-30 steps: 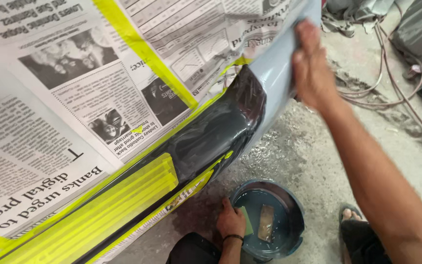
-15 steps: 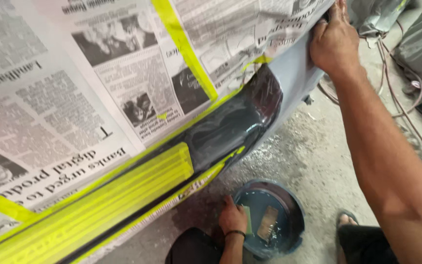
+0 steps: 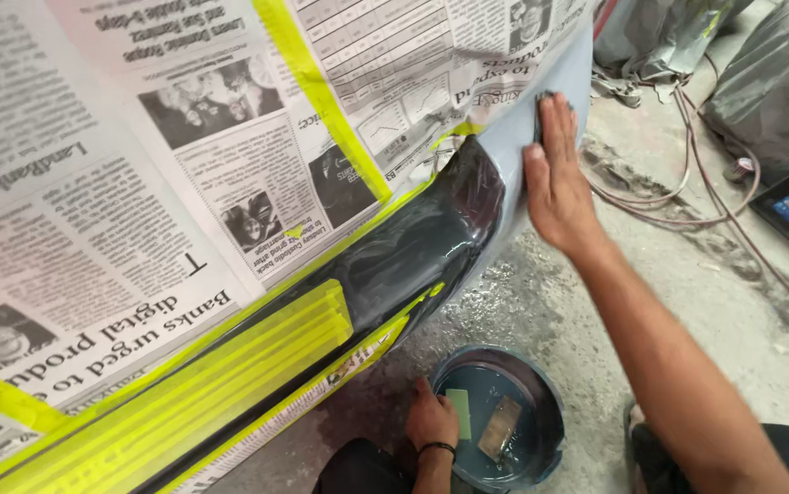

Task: The person sands a gray car bumper with a sanding block, repeatedly dipping it into a bucket of water. The bumper is partially masked with newspaper and tape. The person works on the lower edge and side of the bumper, maintaining a wet sanding process throughout.

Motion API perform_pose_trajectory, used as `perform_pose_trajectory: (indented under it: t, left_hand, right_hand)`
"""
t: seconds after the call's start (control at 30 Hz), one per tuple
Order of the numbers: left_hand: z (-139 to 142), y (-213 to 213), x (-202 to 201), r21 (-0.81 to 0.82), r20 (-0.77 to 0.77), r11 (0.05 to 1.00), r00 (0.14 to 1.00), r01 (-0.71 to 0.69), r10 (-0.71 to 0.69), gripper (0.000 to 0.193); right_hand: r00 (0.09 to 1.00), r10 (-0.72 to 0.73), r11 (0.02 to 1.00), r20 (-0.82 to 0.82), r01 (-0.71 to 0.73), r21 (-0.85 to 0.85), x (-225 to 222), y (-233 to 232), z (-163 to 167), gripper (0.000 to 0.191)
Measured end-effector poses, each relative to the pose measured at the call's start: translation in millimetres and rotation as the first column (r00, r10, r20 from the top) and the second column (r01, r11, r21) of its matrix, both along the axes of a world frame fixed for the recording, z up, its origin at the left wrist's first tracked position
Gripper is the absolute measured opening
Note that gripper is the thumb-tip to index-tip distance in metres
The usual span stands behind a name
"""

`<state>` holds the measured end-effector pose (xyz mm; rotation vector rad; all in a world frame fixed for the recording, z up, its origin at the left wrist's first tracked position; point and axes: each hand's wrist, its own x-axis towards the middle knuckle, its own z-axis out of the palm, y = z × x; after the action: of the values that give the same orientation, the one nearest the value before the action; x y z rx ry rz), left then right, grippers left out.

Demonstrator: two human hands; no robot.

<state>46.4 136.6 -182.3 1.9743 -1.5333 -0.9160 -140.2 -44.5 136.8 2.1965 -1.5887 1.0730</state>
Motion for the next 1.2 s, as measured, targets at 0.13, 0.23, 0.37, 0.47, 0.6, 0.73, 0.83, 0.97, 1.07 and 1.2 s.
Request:
perform_pose_trajectory:
  t: [0.13,0.23,0.37,0.47,0.6,0.73,0.83,0.97,1.07,1.2]
  left_hand:
    - [-0.9,0.1,-2.9,0.126,0.046,0.992,0.998,0.033,-0.039,0.052]
    - [-2.8,2.1,-3.9,0.089,0.031,0.995,0.999,0.041,-0.044,0.05]
    - [-6.6,3.9,-7.1,-0.134,-0.025,0.991,1.0,-0.019,0.015,0.056]
    - [-10.8,4.9,-10.7,0.023,-0.052,1.0,0.998,0.019,-0.018,0.059]
    - [-13.6,9.2,-11.9,-0.055,-0.064,0.998,0.998,0.017,-0.02,0.054]
    - [-16.3,13.2,-8.3,-0.101,-0.087,0.995,0.996,0.012,-0.021,0.052]
    - [-20.2,14.2,-6.1,-0.008,-0.046,0.999,0.998,0.034,-0.035,0.052]
    - [-31.8,12.2,-8.2,-0.046,-0.07,0.999,0.997,0.017,-0.02,0.051]
    - [-42.2,9.1,-10.2,-0.221,-0.003,0.975,0.999,0.034,-0.036,0.047]
    - [-52.8,4.1,-10.6,-0.057,0.013,0.996,0.998,0.065,-0.065,0.05]
  right_hand:
    - [0.894,-0.243,0.933,0.377,0.108,0.344,-25.1,-34.8,24.8,0.074]
    - [0.868,-0.276,0.939,0.412,0.152,0.31,5.4,-12.5,12.7,0.076]
    - [0.975,0.006,1.0,0.222,-0.008,0.01,55.6,58.9,-53.0,0.074]
    - [0.966,-0.072,0.994,0.25,0.048,0.1,20.9,45.9,-70.3,0.072]
    - [0.901,-0.08,0.995,0.426,0.044,0.094,-10.9,6.6,-43.5,0.07]
    - [0.822,0.1,0.995,0.561,-0.098,-0.034,58.6,57.8,-66.4,0.064]
    - [0.937,0.023,1.0,0.348,-0.028,0.009,94.1,100.7,-94.3,0.065]
    - [0.988,-0.091,0.996,0.126,0.087,0.034,66.0,73.4,-98.8,0.059]
    - [0.985,-0.075,0.997,0.153,0.077,-0.007,58.0,57.6,-113.0,0.053]
    - [0.868,0.106,0.981,0.485,-0.012,-0.193,96.4,89.4,-159.4,0.066]
